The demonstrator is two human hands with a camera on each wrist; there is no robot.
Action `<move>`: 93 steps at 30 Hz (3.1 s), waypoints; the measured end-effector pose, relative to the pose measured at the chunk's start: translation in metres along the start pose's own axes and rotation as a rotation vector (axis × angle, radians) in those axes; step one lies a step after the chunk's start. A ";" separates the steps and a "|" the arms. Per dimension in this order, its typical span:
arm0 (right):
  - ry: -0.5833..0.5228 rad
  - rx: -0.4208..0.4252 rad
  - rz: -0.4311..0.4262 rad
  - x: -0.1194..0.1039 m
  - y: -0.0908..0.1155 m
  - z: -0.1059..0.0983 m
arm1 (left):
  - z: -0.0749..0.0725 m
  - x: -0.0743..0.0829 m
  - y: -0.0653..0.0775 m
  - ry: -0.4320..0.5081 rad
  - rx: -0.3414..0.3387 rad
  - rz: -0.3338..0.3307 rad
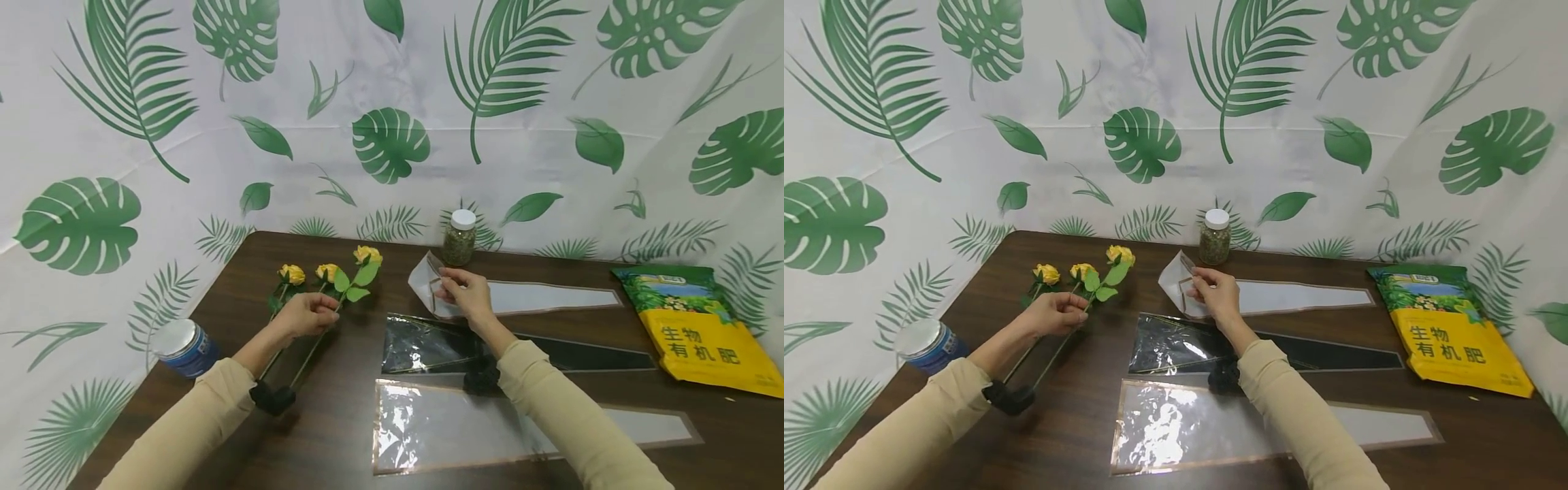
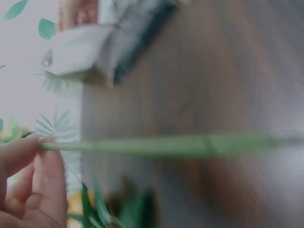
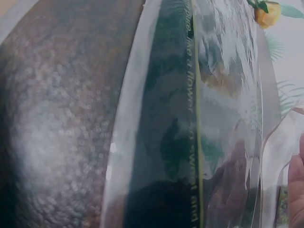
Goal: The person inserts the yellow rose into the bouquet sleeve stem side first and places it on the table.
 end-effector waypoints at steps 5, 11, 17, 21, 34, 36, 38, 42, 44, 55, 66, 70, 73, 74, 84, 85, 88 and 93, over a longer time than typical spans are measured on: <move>0.018 0.001 -0.046 -0.004 -0.003 0.000 | 0.000 0.032 -0.023 0.370 0.099 0.009; 0.071 0.008 -0.038 0.001 0.002 0.002 | 0.005 0.062 -0.039 0.636 0.251 0.017; 0.076 0.016 -0.070 0.000 0.002 0.003 | 0.006 0.082 -0.053 0.828 0.385 0.041; 0.070 0.024 -0.054 0.001 0.002 0.002 | 0.007 0.087 -0.060 0.867 0.459 0.033; 0.075 0.014 -0.057 -0.002 0.002 0.008 | 0.005 0.097 -0.074 0.934 0.776 0.157; 0.082 0.017 -0.067 -0.002 0.001 0.009 | 0.008 0.100 -0.072 0.918 0.783 0.137; 0.090 0.016 -0.085 -0.003 0.001 0.011 | 0.012 0.099 -0.072 0.918 0.789 0.151; 0.109 0.008 -0.129 -0.007 0.002 0.017 | 0.019 0.095 -0.071 0.866 0.807 0.166; 0.116 0.005 -0.143 -0.009 0.003 0.019 | 0.022 0.092 -0.071 0.810 0.825 0.175; 0.151 0.000 -0.201 -0.018 0.006 0.030 | 0.041 0.086 -0.066 0.657 0.836 0.227; 0.133 0.023 -0.248 -0.022 0.009 0.042 | 0.053 0.093 -0.054 0.317 0.900 0.300; 0.123 0.037 -0.244 -0.022 0.010 0.042 | 0.051 0.096 -0.052 0.294 0.908 0.310; 0.137 0.041 -0.245 -0.022 0.010 0.042 | 0.050 0.095 -0.051 0.345 0.891 0.299; 0.145 0.040 -0.244 -0.021 0.010 0.042 | 0.050 0.094 -0.051 0.362 0.885 0.295; 0.143 0.021 -0.309 -0.024 0.012 0.045 | 0.055 0.090 -0.049 0.356 0.859 0.257; 0.149 0.021 -0.317 -0.025 0.012 0.046 | 0.057 0.089 -0.050 0.367 0.847 0.243; 0.174 0.027 -0.334 -0.027 0.013 0.047 | 0.062 0.085 -0.050 0.379 0.830 0.208; 0.217 0.034 -0.359 -0.028 0.014 0.048 | 0.065 0.081 -0.051 0.396 0.843 0.196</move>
Point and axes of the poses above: each hand's wrist, its own y-axis away from the middle knuckle, its own z-axis out of the palm, x = y × z, the point moved 4 cm from there along -y, towards the middle knuckle, and after that the axes turned 13 degrees about -y, right-handed, at the moved point
